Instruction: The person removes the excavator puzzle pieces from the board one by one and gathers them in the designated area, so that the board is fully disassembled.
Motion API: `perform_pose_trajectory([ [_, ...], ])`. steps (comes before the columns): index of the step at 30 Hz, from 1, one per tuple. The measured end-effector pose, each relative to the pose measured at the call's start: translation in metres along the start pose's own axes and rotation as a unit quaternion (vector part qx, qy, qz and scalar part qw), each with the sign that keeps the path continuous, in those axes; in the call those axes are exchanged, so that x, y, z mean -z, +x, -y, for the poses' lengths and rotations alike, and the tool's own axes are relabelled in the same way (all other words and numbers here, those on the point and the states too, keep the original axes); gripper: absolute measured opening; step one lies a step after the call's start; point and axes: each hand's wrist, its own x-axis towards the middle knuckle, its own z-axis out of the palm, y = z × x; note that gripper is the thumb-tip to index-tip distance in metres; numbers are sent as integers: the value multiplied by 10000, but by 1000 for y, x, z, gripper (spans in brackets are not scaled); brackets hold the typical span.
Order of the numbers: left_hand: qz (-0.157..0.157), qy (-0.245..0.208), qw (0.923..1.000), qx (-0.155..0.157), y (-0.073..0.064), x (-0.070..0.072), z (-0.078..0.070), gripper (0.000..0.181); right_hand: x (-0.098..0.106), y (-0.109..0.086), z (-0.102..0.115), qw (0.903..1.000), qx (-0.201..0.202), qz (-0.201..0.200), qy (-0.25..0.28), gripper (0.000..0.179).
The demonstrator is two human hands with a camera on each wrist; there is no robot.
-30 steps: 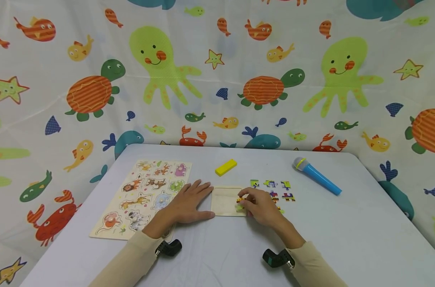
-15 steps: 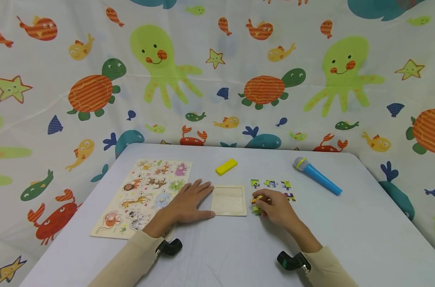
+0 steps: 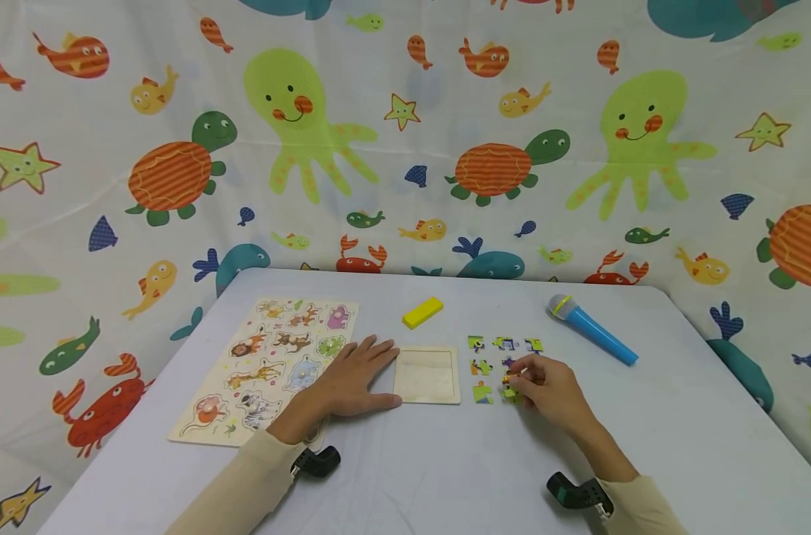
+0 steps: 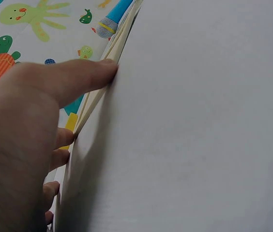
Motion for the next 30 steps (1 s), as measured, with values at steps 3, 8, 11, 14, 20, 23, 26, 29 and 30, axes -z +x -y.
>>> perform_pose_trajectory([
  [3,0,20,10000,15,0,-1,0,90,7,-1,-5,9999,-125,-51,-53,14],
  [8,43,-22,10000,56,-1,-1,0,91,13,-1,-15,9993,-326,-82,-143,12],
  [11,31,-19,10000,63,-1,-1,0,90,17,-2,-19,9990,-407,-137,-153,14],
  [14,20,19,10000,62,0,0,-1,90,22,-3,-19,9984,-510,-201,-99,16],
  [20,43,56,9999,75,0,0,-1,90,32,-5,-24,9971,-718,-255,-46,18],
  [23,41,55,10000,68,0,0,-1,90,36,-5,-29,9966,-783,-251,-39,18],
  [26,21,82,10000,50,1,-1,0,90,39,-5,-32,9963,-828,-236,-61,18],
  [29,24,96,9999,56,1,-2,0,91,40,-5,-33,9959,-867,-239,-64,17],
  [30,32,98,9999,63,1,-2,0,91,40,-5,-33,9959,-865,-241,-69,17],
])
